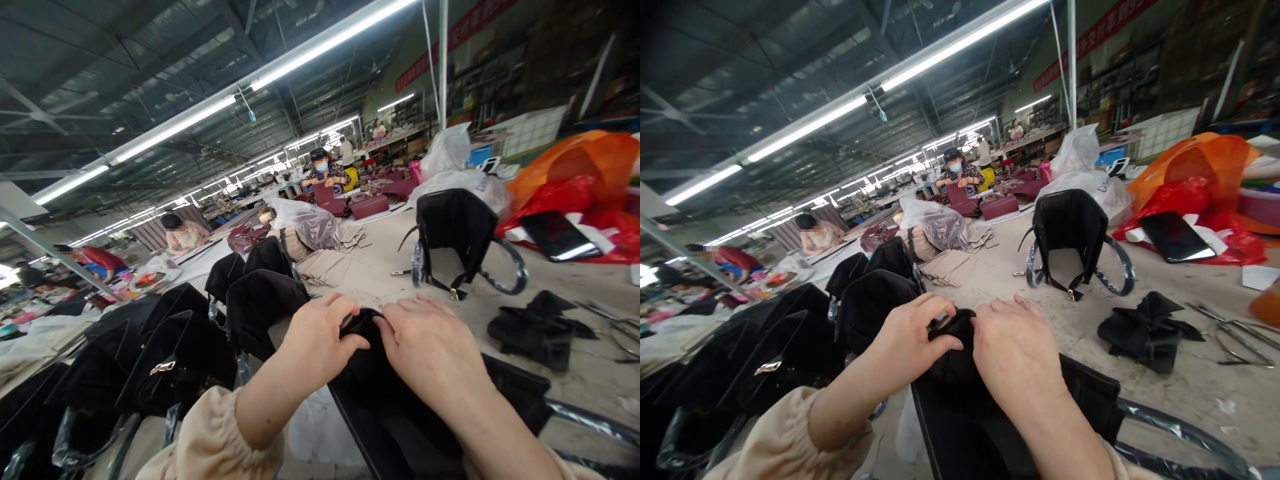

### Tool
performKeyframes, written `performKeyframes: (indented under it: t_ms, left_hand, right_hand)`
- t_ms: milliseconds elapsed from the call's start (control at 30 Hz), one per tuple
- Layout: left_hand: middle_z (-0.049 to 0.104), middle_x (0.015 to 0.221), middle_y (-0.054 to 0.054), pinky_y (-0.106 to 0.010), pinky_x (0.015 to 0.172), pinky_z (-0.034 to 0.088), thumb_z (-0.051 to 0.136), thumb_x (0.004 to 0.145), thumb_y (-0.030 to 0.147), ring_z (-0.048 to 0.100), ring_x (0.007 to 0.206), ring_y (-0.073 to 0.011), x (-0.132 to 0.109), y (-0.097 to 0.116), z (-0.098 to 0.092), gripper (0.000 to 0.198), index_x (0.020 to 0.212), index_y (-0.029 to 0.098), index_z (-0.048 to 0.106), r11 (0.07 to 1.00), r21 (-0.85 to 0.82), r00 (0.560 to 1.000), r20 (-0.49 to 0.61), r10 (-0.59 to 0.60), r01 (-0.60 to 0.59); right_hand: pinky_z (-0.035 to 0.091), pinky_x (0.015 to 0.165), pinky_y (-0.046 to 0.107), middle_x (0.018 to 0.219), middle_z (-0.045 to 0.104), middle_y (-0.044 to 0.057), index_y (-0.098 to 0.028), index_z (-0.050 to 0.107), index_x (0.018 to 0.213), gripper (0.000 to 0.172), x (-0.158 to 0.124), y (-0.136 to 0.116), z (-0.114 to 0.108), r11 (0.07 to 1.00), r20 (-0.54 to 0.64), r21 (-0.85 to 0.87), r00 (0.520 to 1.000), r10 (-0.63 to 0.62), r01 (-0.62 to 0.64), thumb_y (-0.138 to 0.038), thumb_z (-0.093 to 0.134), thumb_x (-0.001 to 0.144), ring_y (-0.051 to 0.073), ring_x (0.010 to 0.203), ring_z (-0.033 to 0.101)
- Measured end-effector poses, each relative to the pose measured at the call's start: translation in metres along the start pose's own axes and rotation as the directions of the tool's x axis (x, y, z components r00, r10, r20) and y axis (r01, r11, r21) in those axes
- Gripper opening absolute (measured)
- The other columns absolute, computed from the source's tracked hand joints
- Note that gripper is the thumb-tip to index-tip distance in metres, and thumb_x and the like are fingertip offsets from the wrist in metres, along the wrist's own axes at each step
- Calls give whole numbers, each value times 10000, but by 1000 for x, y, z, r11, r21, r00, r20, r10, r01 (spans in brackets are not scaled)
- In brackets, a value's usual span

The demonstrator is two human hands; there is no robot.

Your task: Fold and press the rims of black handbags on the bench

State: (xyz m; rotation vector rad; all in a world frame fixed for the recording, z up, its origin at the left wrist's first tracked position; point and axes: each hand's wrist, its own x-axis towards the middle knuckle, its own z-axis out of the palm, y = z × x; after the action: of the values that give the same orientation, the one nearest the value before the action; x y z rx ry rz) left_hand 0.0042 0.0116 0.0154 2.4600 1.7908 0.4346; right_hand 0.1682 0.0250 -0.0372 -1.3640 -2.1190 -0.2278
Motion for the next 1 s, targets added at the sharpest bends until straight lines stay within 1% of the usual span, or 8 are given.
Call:
performKeyframes:
  t_ms: [100,200,267,333,433,667,933,1000]
  left_hand:
    - [669,972,-27,-300,839,444,802,674,287,616,898,-197,1,2,0,229,791,181,637,998,13,998,-10,57,-57]
    - [672,820,-13,-278,762,438,739,745,253,618,810,-176,4,1,0,132,726,177,633,999,31,999,36,34,-35]
    - [662,735,-3,-263,688,421,687,789,248,609,728,-158,5,-1,2,141,687,177,620,999,30,999,38,-11,10]
    - [648,685,4,-254,634,396,661,801,255,591,669,-144,6,-2,5,180,652,176,596,998,31,999,11,-47,46]
    - [615,627,15,-250,582,350,635,803,263,552,604,-128,6,-5,9,218,618,177,558,997,48,998,-29,-62,63]
    - [568,597,27,-234,560,314,629,775,254,506,575,-109,8,-9,14,231,591,178,513,997,7,995,-63,-77,78]
    - [547,556,30,-237,533,296,620,748,268,498,552,-117,13,-6,14,234,555,184,518,988,1,986,-65,-152,153]
    - [556,561,29,-238,532,300,612,752,266,508,557,-122,13,-4,13,223,560,187,530,988,9,986,-61,-155,155]
  right_hand:
    - [380,823,349,671,653,32,-199,610,665,178,0,1,-1,1000,9,-6,1000,6,-6,-219,586,840,200,689,608]
    - [379,832,353,666,650,27,-202,605,660,185,0,1,-1,1000,9,2,1000,13,-13,-224,585,843,201,684,608]
    - [373,866,357,667,650,23,-203,604,665,189,0,1,0,1000,11,14,1000,12,-12,-226,577,850,197,682,611]
    - [369,885,360,671,650,21,-204,602,667,189,0,1,-1,1000,13,26,1000,7,-7,-227,576,853,194,682,612]
    - [371,889,364,670,647,20,-205,598,661,192,-1,0,-1,999,17,35,1000,3,-3,-224,578,851,194,677,610]
    - [381,883,371,680,650,21,-213,599,666,187,0,1,2,999,23,36,1000,0,0,-242,578,850,208,703,614]
    - [345,960,390,693,659,25,-219,609,686,206,0,1,2,1000,33,5,999,29,-29,-266,521,866,203,694,611]
    - [336,972,395,688,656,24,-219,608,680,208,0,0,1,999,35,3,999,39,-39,-265,519,862,199,680,606]
